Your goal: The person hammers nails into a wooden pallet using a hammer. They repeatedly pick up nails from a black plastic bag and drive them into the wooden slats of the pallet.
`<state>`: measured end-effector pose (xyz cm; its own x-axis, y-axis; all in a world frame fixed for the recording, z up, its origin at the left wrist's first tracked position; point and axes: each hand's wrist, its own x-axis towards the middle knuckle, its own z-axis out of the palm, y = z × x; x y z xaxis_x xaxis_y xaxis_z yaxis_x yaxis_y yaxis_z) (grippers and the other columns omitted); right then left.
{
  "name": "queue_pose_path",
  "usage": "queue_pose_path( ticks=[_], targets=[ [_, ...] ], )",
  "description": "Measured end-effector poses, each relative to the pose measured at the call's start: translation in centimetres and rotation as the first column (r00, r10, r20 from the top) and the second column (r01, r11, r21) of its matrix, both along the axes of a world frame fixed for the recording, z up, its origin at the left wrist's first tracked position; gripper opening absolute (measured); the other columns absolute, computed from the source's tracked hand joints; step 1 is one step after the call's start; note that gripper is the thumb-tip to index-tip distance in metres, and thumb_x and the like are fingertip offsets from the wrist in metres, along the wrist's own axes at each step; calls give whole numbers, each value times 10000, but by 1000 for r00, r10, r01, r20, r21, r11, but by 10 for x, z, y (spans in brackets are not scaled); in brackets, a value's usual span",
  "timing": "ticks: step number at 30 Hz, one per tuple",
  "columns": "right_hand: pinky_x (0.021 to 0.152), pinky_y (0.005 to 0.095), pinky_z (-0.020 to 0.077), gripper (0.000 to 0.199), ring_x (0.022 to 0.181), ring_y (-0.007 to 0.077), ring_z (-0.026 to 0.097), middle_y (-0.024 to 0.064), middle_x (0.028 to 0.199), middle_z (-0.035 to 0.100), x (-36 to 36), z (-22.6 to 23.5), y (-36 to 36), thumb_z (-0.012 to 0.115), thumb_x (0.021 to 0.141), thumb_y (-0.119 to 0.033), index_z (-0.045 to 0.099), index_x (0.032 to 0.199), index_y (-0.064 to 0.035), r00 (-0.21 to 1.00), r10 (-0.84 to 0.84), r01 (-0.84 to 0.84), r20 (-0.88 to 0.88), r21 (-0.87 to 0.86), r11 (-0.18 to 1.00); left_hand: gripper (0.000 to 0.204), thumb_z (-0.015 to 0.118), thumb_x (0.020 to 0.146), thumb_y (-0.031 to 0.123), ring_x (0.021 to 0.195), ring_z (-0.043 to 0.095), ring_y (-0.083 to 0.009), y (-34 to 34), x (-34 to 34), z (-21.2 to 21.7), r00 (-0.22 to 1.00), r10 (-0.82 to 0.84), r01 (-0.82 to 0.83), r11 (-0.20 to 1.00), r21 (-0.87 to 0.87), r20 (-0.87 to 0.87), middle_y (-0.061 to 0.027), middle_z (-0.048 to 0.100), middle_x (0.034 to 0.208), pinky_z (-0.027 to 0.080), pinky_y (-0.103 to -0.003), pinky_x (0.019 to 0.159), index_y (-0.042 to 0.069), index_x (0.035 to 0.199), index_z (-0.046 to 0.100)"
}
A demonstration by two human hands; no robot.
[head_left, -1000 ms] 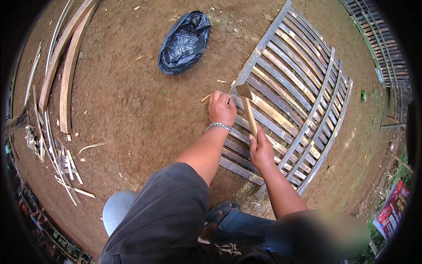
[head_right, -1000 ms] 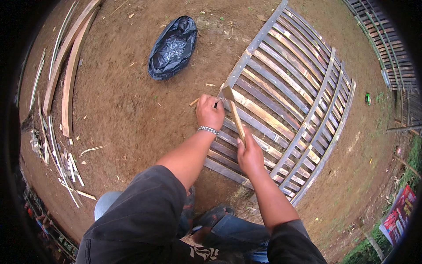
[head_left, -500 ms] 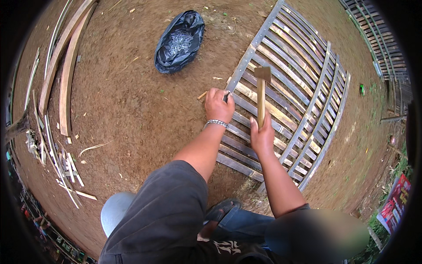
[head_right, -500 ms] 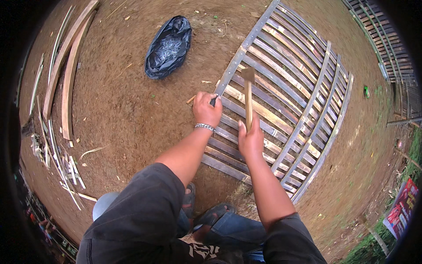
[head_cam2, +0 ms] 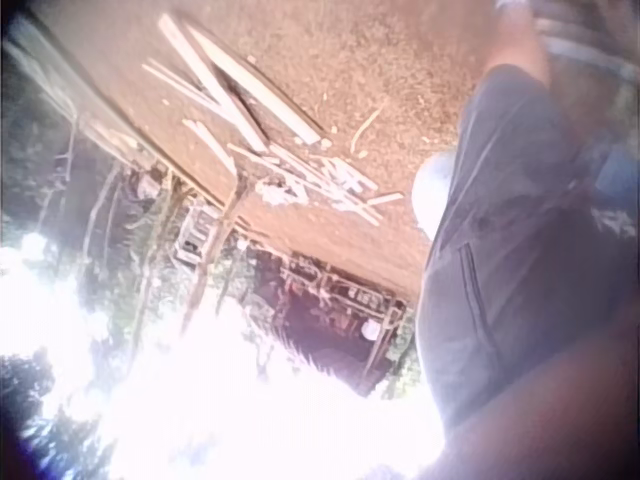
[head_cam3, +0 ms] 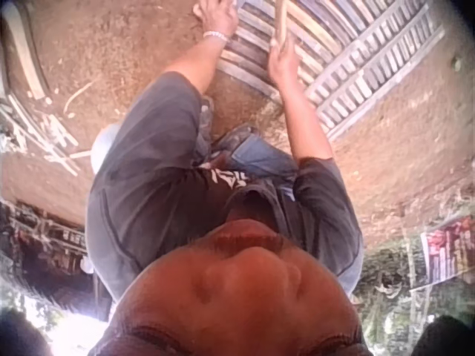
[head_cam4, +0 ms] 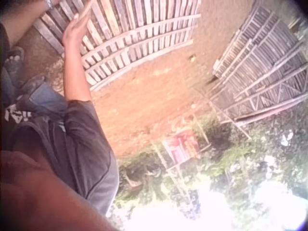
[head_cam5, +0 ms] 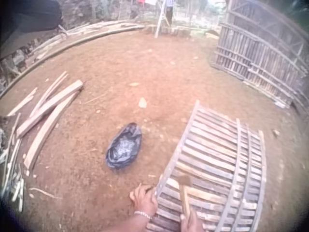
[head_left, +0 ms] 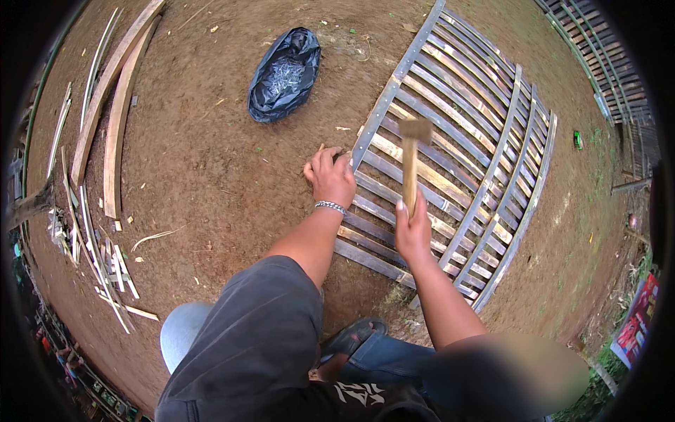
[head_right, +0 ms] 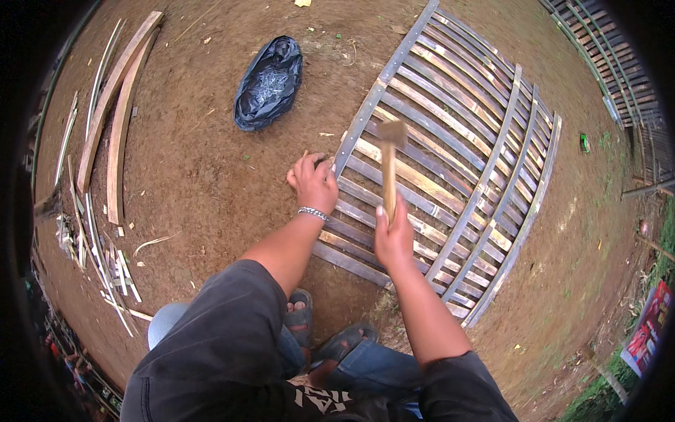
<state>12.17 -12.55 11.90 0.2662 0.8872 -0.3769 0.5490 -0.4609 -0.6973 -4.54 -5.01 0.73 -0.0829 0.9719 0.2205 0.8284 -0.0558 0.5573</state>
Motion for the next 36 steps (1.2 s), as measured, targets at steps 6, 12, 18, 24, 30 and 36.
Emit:
queue_pose_path(
  ticks=[6, 12, 18, 24, 30, 36],
  targets=[
    [860, 541, 528, 484, 1028, 501, 658, 296, 1165, 669, 7, -11, -22, 543, 1025, -197, 410, 1480, -100, 960, 258, -252, 106, -67, 965, 165, 711, 811, 86, 1176, 545, -279, 2, 8, 4, 998, -37, 37, 999, 10, 55, -48, 643, 1110, 310, -513, 1037, 116, 972, 724],
    [852, 500, 561, 503, 1033, 463, 673, 265, 1237, 655, 6, -25, -10, 576, 1007, -155, 428, 1486, -107, 928, 297, -343, 223, 205, 917, 142, 705, 812, 84, 1165, 551, -277, 2, 5, 3, 998, -45, 45, 999, 4, 54, -45, 645, 1085, 314, -506, 1030, 108, 952, 710],
    [893, 488, 560, 515, 1098, 455, 658, 264, 1289, 637, 8, -24, -8, 574, 1008, -139, 427, 1500, -99, 942, 278, -314, 189, 199, 928, 152, 705, 808, 83, 1175, 545, -275, 2, 4, 2, 997, -45, 45, 999, -4, 58, -44, 646, 1088, 311, -505, 1040, 99, 959, 705],
    [927, 494, 549, 500, 1128, 463, 647, 259, 1307, 630, 12, -28, -13, 573, 1012, -151, 435, 1490, -102, 936, 313, -324, 161, 49, 945, 152, 704, 806, 82, 1184, 540, -271, 3, 6, 3, 997, -45, 46, 999, -15, 67, -36, 648, 1091, 312, -508, 1039, 95, 958, 706],
    [911, 469, 548, 456, 1134, 464, 654, 292, 1252, 637, 12, -28, -13, 549, 1022, -138, 449, 1464, -84, 972, 232, -234, 42, 280, 931, 142, 702, 810, 85, 1180, 543, -267, 3, 7, 2, 997, -49, 51, 998, -31, 61, -31, 654, 1077, 315, -503, 1033, 105, 950, 711],
    [867, 470, 562, 467, 1061, 485, 674, 293, 1197, 663, 11, -14, -1, 580, 1005, -123, 462, 1456, -95, 964, 229, -230, 133, -13, 973, 144, 699, 813, 84, 1182, 541, -271, 8, 7, 3, 995, -46, 47, 999, -9, 87, -31, 657, 1069, 312, -502, 1037, 108, 955, 716]
  ],
)
